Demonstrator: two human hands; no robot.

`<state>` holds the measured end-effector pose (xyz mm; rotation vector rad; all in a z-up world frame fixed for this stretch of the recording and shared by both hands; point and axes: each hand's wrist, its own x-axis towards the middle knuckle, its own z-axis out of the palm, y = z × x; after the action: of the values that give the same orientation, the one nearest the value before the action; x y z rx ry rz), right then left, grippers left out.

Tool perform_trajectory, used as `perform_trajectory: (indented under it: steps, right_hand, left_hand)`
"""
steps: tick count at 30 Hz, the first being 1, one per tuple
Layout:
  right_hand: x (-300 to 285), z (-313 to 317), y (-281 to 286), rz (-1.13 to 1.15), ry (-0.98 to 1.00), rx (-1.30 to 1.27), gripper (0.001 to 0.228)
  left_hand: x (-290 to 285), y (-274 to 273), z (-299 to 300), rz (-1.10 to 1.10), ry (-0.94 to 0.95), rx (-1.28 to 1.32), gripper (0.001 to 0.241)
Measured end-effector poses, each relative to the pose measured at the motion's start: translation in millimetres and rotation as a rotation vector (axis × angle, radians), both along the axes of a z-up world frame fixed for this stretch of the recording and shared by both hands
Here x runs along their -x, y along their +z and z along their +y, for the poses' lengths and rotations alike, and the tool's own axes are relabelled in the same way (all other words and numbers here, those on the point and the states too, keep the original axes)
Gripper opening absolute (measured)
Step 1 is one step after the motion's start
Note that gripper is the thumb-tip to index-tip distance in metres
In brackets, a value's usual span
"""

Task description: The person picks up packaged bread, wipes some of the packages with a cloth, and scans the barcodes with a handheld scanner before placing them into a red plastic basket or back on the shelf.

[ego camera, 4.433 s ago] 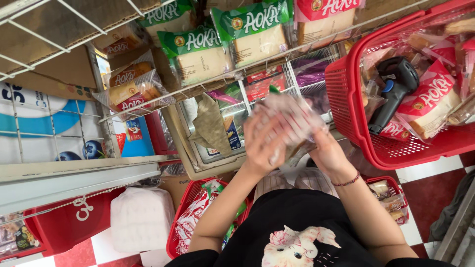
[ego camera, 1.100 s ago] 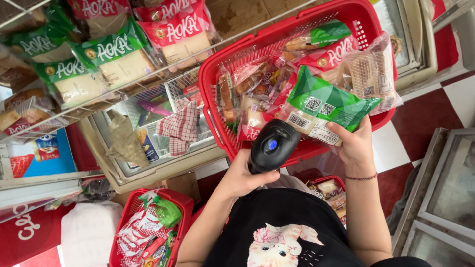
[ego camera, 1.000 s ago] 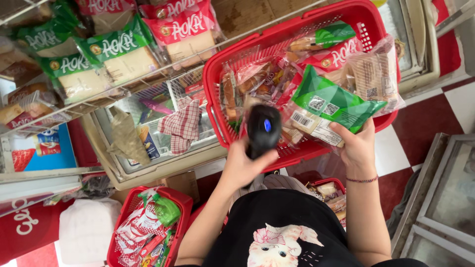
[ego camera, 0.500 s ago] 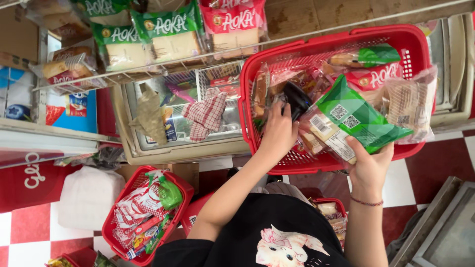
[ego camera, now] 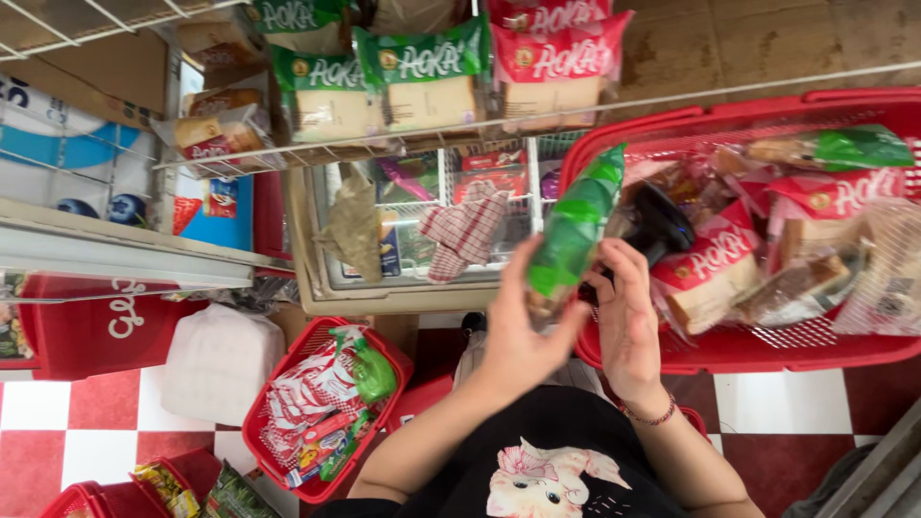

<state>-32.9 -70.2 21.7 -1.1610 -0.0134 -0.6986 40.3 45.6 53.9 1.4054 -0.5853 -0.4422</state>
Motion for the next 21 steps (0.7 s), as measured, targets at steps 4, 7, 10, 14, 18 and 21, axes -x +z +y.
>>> perform_trajectory:
  steps: [4, 7, 10, 14, 18, 21]
  right_hand:
    - [-36.1, 17.9, 4.6, 0.225, -0.152, 0.271, 0.063]
    - [-72.6, 28.9, 6.8, 0.251, -0.151, 0.249, 0.084]
    - [-101.7, 41.5, 1.1, 0.280, 0.085, -0.031, 0.089]
    - [-145.0, 60.5, -16.6, 0.377, 0.185, -0.102, 0.078]
    - [-199.8, 71.5, -29.3, 0.397, 0.233, -0.076, 0.079]
    - [-250.5, 69.6, -35.8, 0.353, 0.232, 0.062, 0.071]
  left_hand:
    - [-60.3, -27.6, 49.2, 0.164, 0.010, 0.244, 0.079]
    - [-93.5, -34.9, 85.1, 0.434, -0.010, 0.352, 0.085]
    - [-123.8, -32.3, 115.0, 0.364, -0.071, 0.329, 0.084]
    - [-169.2, -16.8, 154.2, 0.118, -0.161, 0.032, 0.096]
    - [-221.6, -24.3, 172.4, 0.042, 0.059, -0.102, 0.095]
    - [-271.9, -43.0, 176.4, 0.010, 0.133, -0.011, 0.094]
